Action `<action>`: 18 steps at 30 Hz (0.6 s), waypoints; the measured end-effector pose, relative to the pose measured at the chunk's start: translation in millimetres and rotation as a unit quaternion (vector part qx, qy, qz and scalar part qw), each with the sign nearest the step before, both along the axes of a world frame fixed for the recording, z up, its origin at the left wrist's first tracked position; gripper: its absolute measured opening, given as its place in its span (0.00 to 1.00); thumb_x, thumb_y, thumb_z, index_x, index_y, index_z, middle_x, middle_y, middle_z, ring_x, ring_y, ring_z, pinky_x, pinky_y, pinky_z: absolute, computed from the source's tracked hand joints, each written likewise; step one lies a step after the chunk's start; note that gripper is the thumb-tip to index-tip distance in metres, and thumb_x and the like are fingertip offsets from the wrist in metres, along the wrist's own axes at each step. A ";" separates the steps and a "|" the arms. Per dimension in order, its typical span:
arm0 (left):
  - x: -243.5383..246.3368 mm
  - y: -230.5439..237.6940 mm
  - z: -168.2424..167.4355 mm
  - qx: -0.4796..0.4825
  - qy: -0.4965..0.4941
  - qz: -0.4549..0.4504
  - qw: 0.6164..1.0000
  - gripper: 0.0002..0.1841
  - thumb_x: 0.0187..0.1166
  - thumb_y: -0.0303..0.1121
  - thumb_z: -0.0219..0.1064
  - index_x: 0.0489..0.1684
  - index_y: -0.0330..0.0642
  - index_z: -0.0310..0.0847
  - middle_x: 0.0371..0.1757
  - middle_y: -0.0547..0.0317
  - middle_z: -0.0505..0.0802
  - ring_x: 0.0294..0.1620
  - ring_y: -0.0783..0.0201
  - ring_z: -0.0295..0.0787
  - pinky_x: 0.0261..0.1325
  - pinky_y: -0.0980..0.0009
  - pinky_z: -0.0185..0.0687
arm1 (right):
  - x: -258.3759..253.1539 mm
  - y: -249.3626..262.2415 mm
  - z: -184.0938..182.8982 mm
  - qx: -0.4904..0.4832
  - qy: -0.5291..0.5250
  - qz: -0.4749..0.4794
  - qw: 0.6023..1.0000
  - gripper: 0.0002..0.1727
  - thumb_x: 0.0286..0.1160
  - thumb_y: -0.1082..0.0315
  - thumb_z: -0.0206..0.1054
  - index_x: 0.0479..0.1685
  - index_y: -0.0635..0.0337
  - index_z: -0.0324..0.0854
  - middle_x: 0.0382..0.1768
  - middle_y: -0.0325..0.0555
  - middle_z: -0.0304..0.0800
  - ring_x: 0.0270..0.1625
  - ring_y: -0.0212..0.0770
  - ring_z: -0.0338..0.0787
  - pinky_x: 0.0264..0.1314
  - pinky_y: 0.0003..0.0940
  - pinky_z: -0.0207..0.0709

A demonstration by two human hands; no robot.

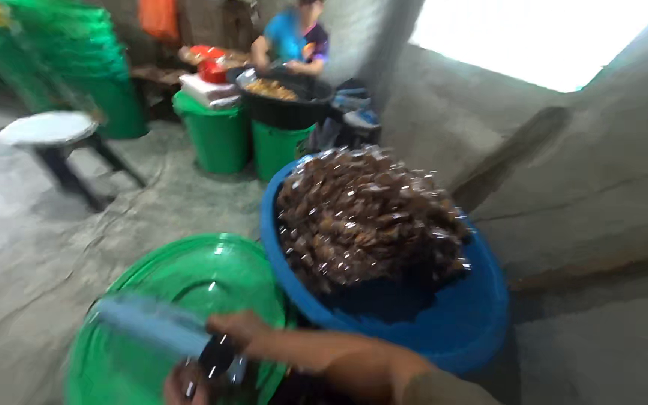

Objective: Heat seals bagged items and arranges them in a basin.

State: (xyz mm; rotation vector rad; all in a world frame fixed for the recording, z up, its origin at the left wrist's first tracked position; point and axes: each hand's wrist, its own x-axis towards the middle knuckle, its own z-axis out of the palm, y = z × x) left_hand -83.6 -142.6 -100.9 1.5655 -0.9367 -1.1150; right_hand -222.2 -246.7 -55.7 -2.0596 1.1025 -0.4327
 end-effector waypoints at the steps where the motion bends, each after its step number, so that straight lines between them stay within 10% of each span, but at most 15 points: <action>1: -1.3 -9.1 1.7 0.025 0.000 0.043 0.999 0.33 0.81 0.29 0.60 0.85 0.30 0.51 0.67 0.35 0.80 0.56 0.57 0.85 0.55 0.57 0.86 | 7.5 -8.4 4.0 -0.015 0.036 -0.001 0.999 0.17 0.79 0.76 0.65 0.65 0.70 0.82 0.50 0.69 0.92 0.54 0.67 0.93 0.58 0.67 0.83; 7: 37.4 -37.4 27.4 0.039 0.130 0.134 0.982 0.29 0.91 0.34 0.53 0.89 0.40 0.48 0.66 0.38 0.80 0.48 0.56 0.87 0.47 0.60 0.87 | 34.3 -53.4 67.4 0.096 0.026 0.062 0.993 0.24 0.96 0.60 0.45 0.76 0.68 0.74 0.65 0.61 0.86 0.59 0.49 0.90 0.62 0.43 0.83; 9: 49.5 -42.2 26.9 0.037 0.136 0.134 0.981 0.29 0.91 0.33 0.52 0.89 0.39 0.48 0.66 0.37 0.80 0.48 0.57 0.87 0.48 0.61 0.87 | 42.3 -31.6 81.7 0.056 0.139 0.175 0.973 0.31 0.92 0.55 0.53 0.87 0.64 0.64 0.85 0.63 0.66 0.83 0.59 0.74 0.83 0.53 0.68; 12: 62.6 -48.7 24.9 0.044 0.113 0.115 0.986 0.28 0.92 0.35 0.51 0.89 0.39 0.50 0.62 0.39 0.82 0.45 0.59 0.87 0.46 0.63 0.86 | 60.4 1.8 68.2 0.045 0.305 0.205 0.929 0.48 0.84 0.55 0.66 0.97 0.56 0.39 0.94 0.68 0.37 0.89 0.69 0.61 0.81 0.63 0.65; 18: 79.2 -40.9 9.7 0.007 0.129 0.145 0.981 0.28 0.94 0.40 0.42 0.91 0.40 0.48 0.63 0.39 0.83 0.55 0.56 0.87 0.55 0.58 0.85 | 48.4 23.9 18.4 -0.161 0.183 0.102 0.964 0.33 0.79 0.59 0.63 0.85 0.61 0.70 0.81 0.67 0.72 0.64 0.63 0.90 0.55 0.52 0.86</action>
